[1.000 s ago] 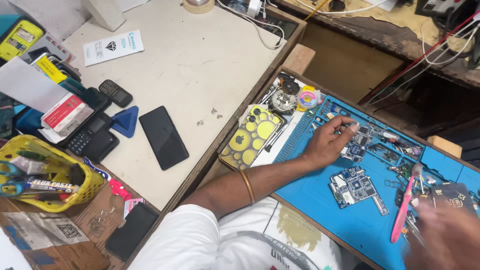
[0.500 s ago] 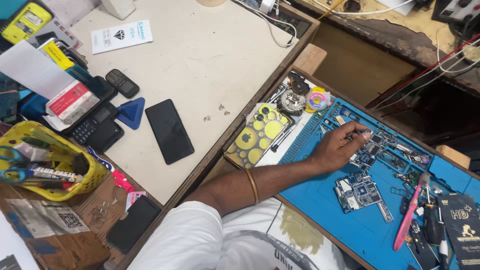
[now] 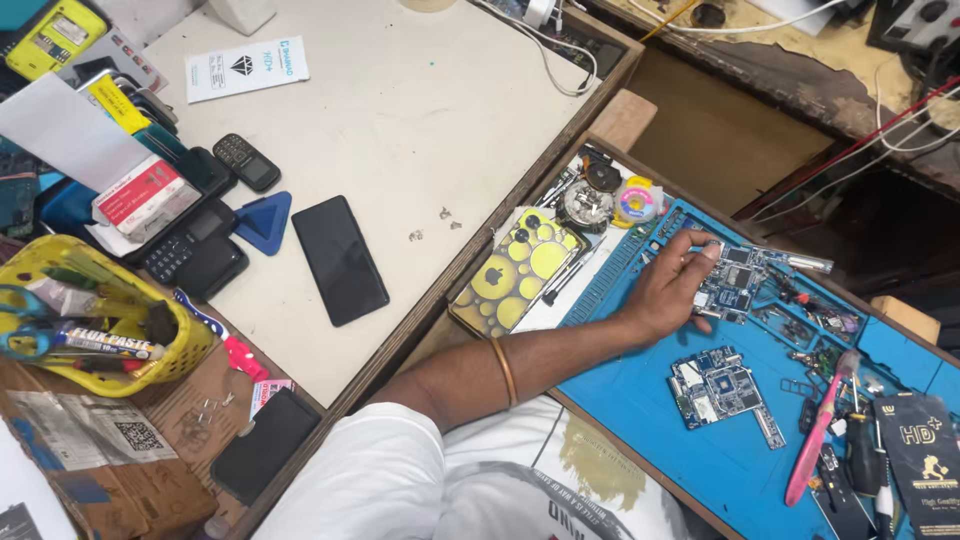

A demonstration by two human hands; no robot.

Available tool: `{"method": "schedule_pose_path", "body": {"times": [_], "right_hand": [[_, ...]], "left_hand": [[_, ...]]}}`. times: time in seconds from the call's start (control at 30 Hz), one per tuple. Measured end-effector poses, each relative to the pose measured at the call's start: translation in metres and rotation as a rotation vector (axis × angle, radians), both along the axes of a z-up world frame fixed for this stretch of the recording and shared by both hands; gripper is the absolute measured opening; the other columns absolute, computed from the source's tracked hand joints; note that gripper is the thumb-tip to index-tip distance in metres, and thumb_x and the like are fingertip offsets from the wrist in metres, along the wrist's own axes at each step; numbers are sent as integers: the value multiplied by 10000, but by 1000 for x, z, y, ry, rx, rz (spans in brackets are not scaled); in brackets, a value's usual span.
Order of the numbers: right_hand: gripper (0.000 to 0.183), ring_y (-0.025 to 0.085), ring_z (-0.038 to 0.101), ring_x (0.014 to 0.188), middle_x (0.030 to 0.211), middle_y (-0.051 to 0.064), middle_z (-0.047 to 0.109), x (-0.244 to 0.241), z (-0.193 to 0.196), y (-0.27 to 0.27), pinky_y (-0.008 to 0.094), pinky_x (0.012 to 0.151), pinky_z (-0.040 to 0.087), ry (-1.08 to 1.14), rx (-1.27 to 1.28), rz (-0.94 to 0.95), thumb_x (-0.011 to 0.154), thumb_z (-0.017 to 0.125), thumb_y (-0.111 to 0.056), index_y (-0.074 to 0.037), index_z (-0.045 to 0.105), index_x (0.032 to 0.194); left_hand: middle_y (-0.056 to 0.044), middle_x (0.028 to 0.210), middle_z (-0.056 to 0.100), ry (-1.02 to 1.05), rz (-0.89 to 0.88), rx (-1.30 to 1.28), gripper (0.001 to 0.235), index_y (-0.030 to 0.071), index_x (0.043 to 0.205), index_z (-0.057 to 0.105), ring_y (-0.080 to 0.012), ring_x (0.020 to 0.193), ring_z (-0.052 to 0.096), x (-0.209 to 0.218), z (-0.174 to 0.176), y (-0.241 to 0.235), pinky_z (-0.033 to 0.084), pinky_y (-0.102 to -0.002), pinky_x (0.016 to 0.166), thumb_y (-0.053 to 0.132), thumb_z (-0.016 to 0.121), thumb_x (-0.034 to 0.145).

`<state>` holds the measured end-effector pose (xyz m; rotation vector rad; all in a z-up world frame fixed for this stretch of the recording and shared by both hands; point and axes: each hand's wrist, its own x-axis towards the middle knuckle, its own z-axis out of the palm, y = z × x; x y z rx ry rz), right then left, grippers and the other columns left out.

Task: The person uses a small metal tool to scrape and clean the surface of a circuit board held in the left hand. The person repeatedly scrapes different areas of the board, occasionally rotating it to access different sides.

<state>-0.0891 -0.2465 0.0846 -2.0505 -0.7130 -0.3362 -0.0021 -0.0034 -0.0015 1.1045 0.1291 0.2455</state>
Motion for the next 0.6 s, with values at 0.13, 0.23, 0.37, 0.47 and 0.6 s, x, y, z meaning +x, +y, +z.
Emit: {"method": "schedule_pose_path", "body": {"times": [0.13,0.23,0.37,0.47,0.6], "right_hand": [[228,159,699,742,905,84,731,6,-4,12,282,696,543,1,21,4,1046,634,-146,-47,646,842],[227,152,698,725,890,80,730,16,-7,27,280,687,543,15,37,38,1049,632,-153,-49,652,848],[228,144,695,703,871,74,728,22,-7,33,276,676,544,58,90,75,1052,630,-162,-51,658,856],[228,137,693,686,856,71,726,22,-6,30,274,667,545,88,165,97,1055,629,-169,-53,664,862],[230,129,691,663,837,65,724,49,-16,41,270,655,546,80,187,57,1059,627,-178,-55,670,870]], "left_hand": [[-85,1005,628,-53,-34,-132,373,62,1352,451,-112,748,640,8,-5,0,615,-323,520,334,496,1101],[-73,1023,627,-48,-34,-182,381,61,1353,443,-121,809,672,7,-11,0,626,-324,550,336,500,1095],[-104,1017,640,-57,-32,-177,451,48,1392,420,-133,816,669,9,-10,1,629,-320,563,333,569,1076],[-109,1037,653,40,-6,-97,576,56,1441,394,-145,777,679,6,-3,0,606,-304,530,309,660,998],[-105,1055,686,71,-31,-97,720,79,1480,354,-148,762,700,0,6,2,574,-265,513,283,751,915]]}}
